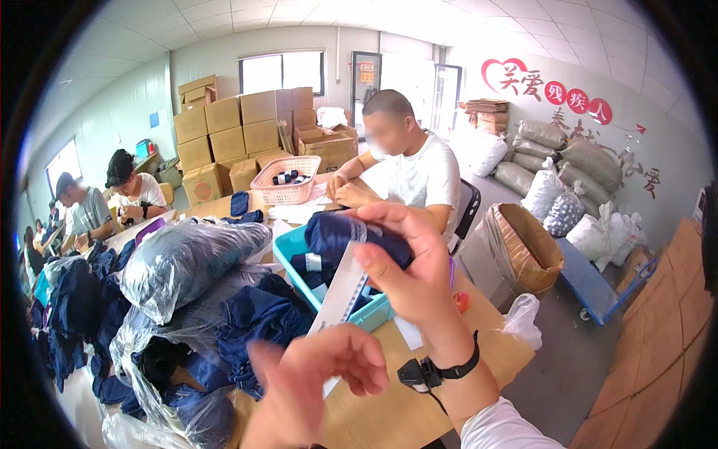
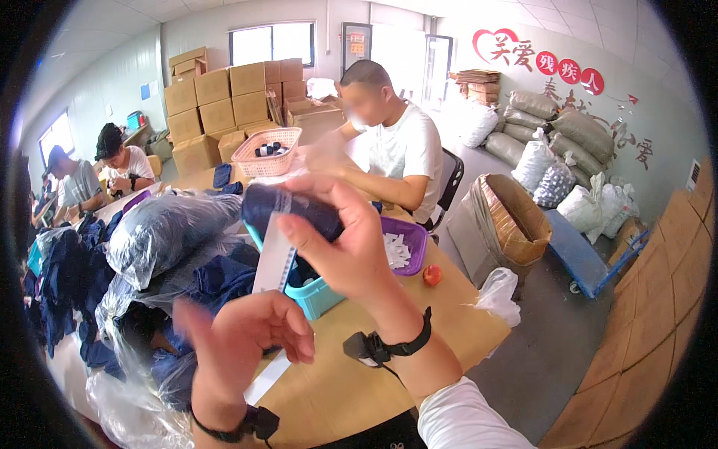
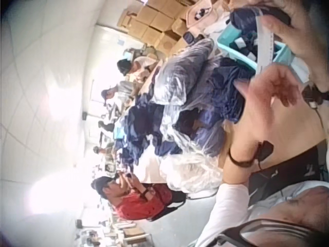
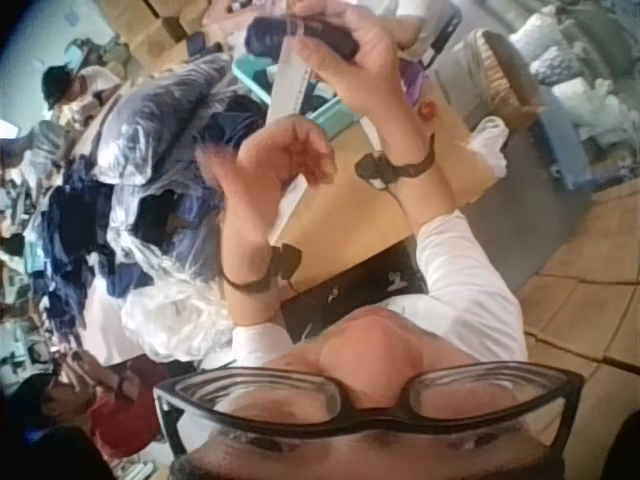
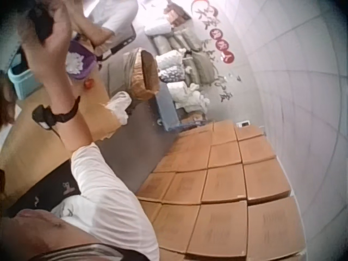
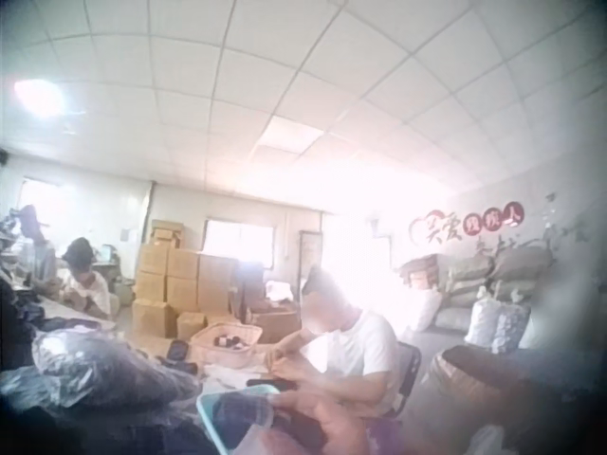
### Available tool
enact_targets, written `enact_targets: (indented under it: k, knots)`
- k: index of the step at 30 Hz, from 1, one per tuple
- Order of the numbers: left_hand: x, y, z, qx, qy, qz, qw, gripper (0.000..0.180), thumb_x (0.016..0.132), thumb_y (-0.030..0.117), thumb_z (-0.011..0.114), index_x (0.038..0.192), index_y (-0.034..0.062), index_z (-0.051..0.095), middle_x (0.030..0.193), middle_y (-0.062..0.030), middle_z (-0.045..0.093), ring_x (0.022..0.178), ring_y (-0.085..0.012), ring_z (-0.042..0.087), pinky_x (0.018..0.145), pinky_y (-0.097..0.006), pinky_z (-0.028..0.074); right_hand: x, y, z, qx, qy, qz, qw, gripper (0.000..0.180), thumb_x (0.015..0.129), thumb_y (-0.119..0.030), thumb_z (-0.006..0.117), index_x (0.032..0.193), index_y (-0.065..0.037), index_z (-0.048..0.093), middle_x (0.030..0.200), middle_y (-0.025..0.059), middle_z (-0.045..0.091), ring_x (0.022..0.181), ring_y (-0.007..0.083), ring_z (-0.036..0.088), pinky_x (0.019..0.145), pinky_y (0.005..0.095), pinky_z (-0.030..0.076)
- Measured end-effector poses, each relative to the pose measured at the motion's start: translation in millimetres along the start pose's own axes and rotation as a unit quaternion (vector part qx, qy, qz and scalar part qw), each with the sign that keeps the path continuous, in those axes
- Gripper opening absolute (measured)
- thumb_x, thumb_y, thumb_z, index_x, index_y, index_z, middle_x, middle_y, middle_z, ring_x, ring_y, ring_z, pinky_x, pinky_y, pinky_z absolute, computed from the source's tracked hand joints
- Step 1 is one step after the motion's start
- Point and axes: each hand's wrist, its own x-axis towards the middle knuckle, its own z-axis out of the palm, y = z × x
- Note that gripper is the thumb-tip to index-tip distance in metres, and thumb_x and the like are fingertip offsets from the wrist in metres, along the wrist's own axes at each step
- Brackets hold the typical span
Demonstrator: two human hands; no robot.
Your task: Rolling blue fabric items (socks) and securing them with paper labels for packaging.
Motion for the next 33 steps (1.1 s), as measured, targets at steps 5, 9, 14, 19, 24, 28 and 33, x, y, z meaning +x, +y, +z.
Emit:
enact_targets:
  k: [5, 9, 14, 19, 24, 28, 33]
  knots:
    - [34.8, -50.9, -70.6, -0.293, 0.01, -0.13, 0.947, 0.094, 0.101, 0.08, 0.023, 0.108, -0.0007, 0.07, 0.098, -0.0148, 0.076, 0.078, -0.0276, 0.075, 0.07, -0.036, 0.06, -15.3, -27.4, 8.2, -0.008, -0.106, 0.011, 0.994, 0.033, 0.095, -0.009, 0.081, 0.123, 0.0, 0.067, 0.125, 0.0102, 0.075, 0.106, 0.0111, 0.069, 0.093, 0.0285, 0.056]
    - [35.6, -60.2, -78.8, 0.26, 0.131, 0.211, 0.933, 0.029, 0.104, 0.027, 0.064, 0.116, 0.002, 0.072, 0.098, -0.0118, 0.077, 0.075, -0.0214, 0.074, 0.066, -0.028, 0.059, -7.9, -30.6, 11.4, -0.066, -0.286, -0.1, 0.951, 0.033, 0.09, -0.014, 0.086, 0.116, 0.001, 0.072, 0.119, 0.019, 0.077, 0.109, 0.0293, 0.075, 0.099, 0.0378, 0.056]
    - [22.4, -12.1, -84.2, -0.076, 0.186, 0.002, 0.98, 0.02, 0.102, 0.022, 0.073, 0.099, 0.0016, 0.075, 0.086, -0.0084, 0.077, 0.067, -0.0126, 0.071, 0.061, -0.024, 0.057, -19.0, -25.2, 21.4, -0.161, -0.338, -0.072, 0.925, 0.029, 0.098, -0.027, 0.076, 0.112, -0.002, 0.071, 0.149, 0.0204, 0.052, 0.111, 0.0426, 0.067, 0.092, 0.0425, 0.056]
    - [8.6, 2.1, -83.1, -0.047, 0.195, 0.052, 0.978, 0.017, 0.1, 0.017, 0.075, 0.095, 0.0004, 0.077, 0.089, -0.0117, 0.078, 0.073, -0.0129, 0.072, 0.068, -0.027, 0.057, -13.6, -9.6, 28.5, -0.173, -0.317, -0.091, 0.928, 0.023, 0.097, -0.022, 0.078, 0.109, -0.004, 0.073, 0.159, 0.0255, 0.045, 0.121, 0.0431, 0.064, 0.1, 0.0448, 0.053]
    - [10.1, -1.6, -73.8, -0.008, 0.183, 0.112, 0.977, 0.017, 0.1, 0.009, 0.074, 0.102, -0.0069, 0.079, 0.098, -0.0146, 0.08, 0.09, -0.0165, 0.074, 0.086, -0.031, 0.057, -11.1, -5.5, 22.9, -0.178, -0.266, -0.049, 0.946, 0.017, 0.093, -0.015, 0.08, 0.107, -0.005, 0.075, 0.169, 0.0249, 0.034, 0.114, 0.0369, 0.072, 0.097, 0.041, 0.055]
    - [16.5, -6.8, -65.5, -0.059, 0.153, 0.124, 0.979, 0.024, 0.1, 0.012, 0.074, 0.114, -0.007, 0.075, 0.11, -0.0135, 0.078, 0.102, -0.017, 0.072, 0.093, -0.033, 0.055, -9.1, 8.4, 19.4, -0.151, -0.211, -0.124, 0.958, 0.015, 0.093, -0.01, 0.079, 0.107, -0.006, 0.077, 0.166, 0.0231, 0.039, 0.087, 0.0226, 0.076, 0.084, 0.0329, 0.057]
    - [15.0, -9.7, -71.2, 0.021, 0.062, 0.206, 0.976, 0.06, 0.084, 0.022, 0.091, 0.132, -0.0041, 0.064, 0.124, -0.0107, 0.072, 0.114, -0.0184, 0.07, 0.104, -0.034, 0.054, -7.4, 10.7, 17.5, -0.123, -0.204, -0.15, 0.959, 0.012, 0.093, -0.007, 0.078, 0.106, -0.007, 0.077, 0.159, 0.0218, 0.043, 0.089, 0.0217, 0.072, 0.085, 0.0318, 0.056]
